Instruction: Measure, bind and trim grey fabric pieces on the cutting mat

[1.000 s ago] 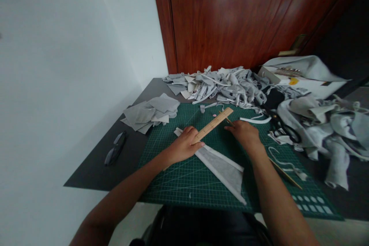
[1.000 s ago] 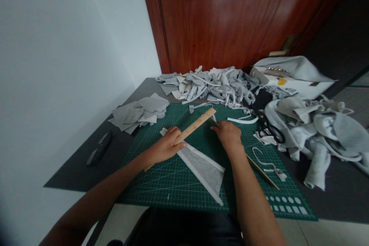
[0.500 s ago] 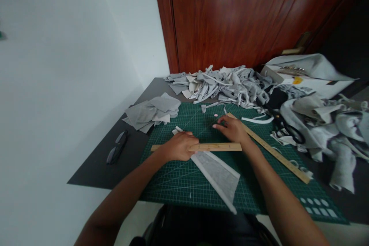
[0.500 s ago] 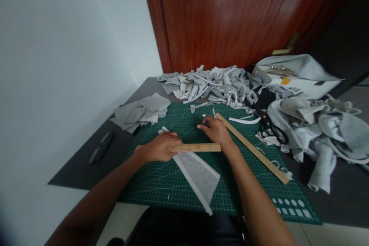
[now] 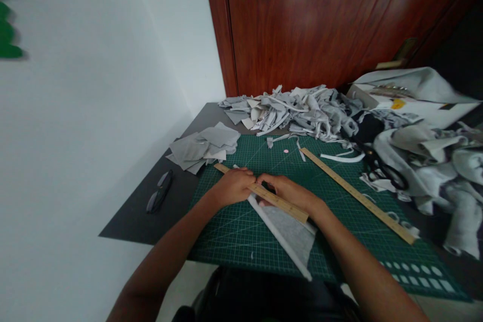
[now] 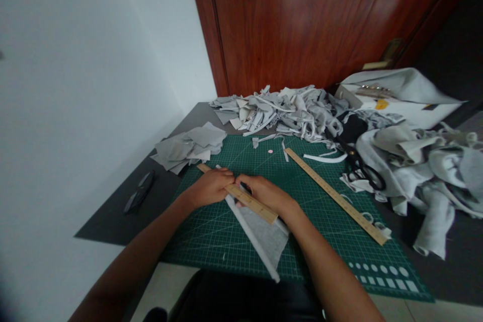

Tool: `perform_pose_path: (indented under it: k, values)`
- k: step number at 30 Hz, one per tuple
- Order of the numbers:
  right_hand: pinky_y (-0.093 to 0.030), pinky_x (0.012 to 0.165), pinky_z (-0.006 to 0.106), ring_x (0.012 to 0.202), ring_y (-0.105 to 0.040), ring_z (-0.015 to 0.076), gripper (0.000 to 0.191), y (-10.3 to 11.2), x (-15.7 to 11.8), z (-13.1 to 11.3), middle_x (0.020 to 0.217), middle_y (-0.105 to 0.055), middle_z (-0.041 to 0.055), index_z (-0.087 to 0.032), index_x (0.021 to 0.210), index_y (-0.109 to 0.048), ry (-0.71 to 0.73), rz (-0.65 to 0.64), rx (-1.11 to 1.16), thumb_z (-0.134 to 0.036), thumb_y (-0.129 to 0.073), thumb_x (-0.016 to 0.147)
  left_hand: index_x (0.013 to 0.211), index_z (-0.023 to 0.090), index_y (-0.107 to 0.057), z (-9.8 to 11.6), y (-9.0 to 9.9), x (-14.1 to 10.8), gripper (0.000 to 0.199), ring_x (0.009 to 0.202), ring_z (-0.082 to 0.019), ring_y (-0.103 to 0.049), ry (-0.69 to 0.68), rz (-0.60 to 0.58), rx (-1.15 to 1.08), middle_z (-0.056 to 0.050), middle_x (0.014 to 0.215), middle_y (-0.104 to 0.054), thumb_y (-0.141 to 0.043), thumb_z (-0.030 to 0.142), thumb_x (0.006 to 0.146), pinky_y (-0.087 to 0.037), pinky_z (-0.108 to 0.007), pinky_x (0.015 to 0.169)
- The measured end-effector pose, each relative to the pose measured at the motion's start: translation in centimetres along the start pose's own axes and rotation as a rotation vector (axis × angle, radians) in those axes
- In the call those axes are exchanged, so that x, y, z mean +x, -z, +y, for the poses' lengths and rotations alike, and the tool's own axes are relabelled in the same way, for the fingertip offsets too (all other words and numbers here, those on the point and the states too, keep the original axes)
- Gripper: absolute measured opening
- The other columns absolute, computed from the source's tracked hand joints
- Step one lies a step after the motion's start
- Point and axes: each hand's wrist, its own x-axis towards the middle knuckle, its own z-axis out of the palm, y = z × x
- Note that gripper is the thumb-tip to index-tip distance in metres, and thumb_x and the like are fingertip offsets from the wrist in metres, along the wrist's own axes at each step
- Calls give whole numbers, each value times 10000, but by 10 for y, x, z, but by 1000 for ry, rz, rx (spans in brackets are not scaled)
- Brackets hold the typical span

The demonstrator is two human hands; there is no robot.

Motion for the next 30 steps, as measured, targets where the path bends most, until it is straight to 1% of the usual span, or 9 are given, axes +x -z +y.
perform_pose_path:
  k: [3,7,11,14,18,21,24,27,30]
  values:
    - [-452,800,292,888,-638,200,350,0,-2,6,994,-701,32,-210,1136,-639,47,6,-124,-436,-739,887,859,175,-690,5,4,-1,196,921,-239,-671,84,-18,84,-76,915,-713,-517,182,951,-488,-334,824]
    - [-448,800,279,913,-661,197,153,3,-2,2,970,-699,46,-207,1084,-644,-71,27,-302,-319,-574,1008,909,175,-729,6,4,-3,216,875,-270,-701,191,-44,135,-97,884,-742,-516,204,932,-494,-354,775]
    - [-442,836,295,947,-664,212,244,2,3,-10,995,-690,82,-202,1081,-679,-89,-38,-550,-379,-512,1054,830,206,-748,2,1,-3,174,809,-247,-715,181,-99,102,-65,824,-751,-591,255,886,-472,-312,704]
    - [-447,851,309,980,-680,233,281,-1,8,-13,1040,-704,109,-201,1111,-689,-116,-75,-674,-400,-499,1056,781,218,-755,0,0,-4,216,791,-243,-725,183,-131,84,-54,791,-752,-629,359,886,-454,-297,668]
    - [-470,823,318,1046,-709,254,309,0,10,-10,1152,-737,129,-221,1274,-625,-365,-3,-660,-344,-421,1078,848,217,-771,1,2,-6,434,871,-274,-736,240,-164,74,-70,851,-767,-690,643,831,-474,-307,714]
    - [-494,795,338,1052,-731,290,347,4,9,-10,1145,-761,171,-185,1261,-641,-480,6,-639,-392,-437,1072,937,195,-769,4,8,-9,581,931,-307,-737,343,-200,106,-103,937,-776,-676,751,799,-496,-332,759]
    - [-503,852,335,1139,-718,283,379,8,6,-16,1186,-768,159,-185,1220,-680,-540,23,-602,-398,-397,1085,1020,182,-758,6,13,-13,641,981,-328,-735,466,-232,109,-125,1029,-776,-651,778,809,-510,-352,783]
    - [-510,859,337,1177,-711,280,433,12,0,-22,1243,-761,149,-193,1221,-720,-596,21,-558,-333,-332,1092,1081,179,-740,8,15,-17,636,1024,-339,-729,562,-253,106,-135,1093,-768,-662,755,824,-518,-366,805]
    - [-518,801,338,1135,-730,296,401,16,-8,-24,1256,-759,161,-201,1251,-745,-628,-44,-510,-358,-432,1056,1218,206,-694,9,11,-22,540,1056,-316,-715,514,-164,87,-101,1124,-762,-702,623,874,-518,-375,861]
